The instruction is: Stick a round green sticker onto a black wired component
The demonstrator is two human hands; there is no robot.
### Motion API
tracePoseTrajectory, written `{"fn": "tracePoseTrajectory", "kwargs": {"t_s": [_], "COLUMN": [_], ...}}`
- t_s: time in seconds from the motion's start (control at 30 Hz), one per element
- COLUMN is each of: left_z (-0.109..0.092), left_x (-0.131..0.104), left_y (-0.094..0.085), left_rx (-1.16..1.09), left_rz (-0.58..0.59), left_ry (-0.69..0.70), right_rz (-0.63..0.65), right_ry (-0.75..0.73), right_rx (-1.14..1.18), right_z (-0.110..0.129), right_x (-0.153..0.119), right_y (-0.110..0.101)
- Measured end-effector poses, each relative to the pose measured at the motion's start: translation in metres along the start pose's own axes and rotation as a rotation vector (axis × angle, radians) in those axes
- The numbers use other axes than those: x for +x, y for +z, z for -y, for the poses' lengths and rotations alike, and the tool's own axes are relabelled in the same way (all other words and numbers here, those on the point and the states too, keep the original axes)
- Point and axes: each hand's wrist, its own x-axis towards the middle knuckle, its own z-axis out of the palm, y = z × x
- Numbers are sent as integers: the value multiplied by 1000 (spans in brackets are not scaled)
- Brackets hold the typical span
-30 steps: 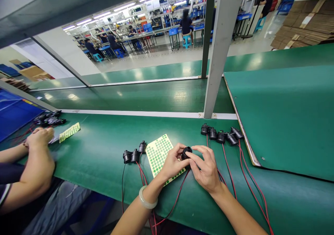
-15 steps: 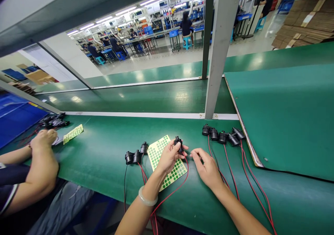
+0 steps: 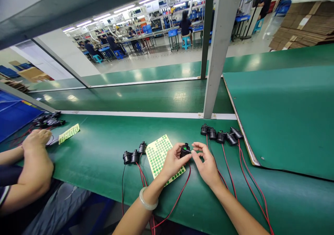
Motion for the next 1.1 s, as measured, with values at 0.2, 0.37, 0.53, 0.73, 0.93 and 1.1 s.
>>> {"fn": "tracePoseTrajectory", "kwargs": {"t_s": [0.2, 0.37, 0.53, 0.73, 0.93, 1.1], "left_z": [2, 2, 2, 3, 4, 1], "left_x": [-7, -7, -7, -8, -7, -3], "left_y": [6, 5, 5, 5, 6, 5], "left_rx": [235, 260, 206, 221, 194, -70], "left_rz": [62, 52, 53, 57, 68, 67], "left_ry": [64, 73, 49, 61, 57, -62], "right_rz": [74, 93, 98, 89, 100, 119], "right_ry": [35, 64, 85, 101, 129, 182], "right_rx": [146, 200, 231, 245, 243, 232], "right_z": [9, 11, 12, 12, 10, 15], "right_x": [2, 2, 2, 0, 1, 1], "right_y": [1, 0, -2, -1, -1, 0]}}
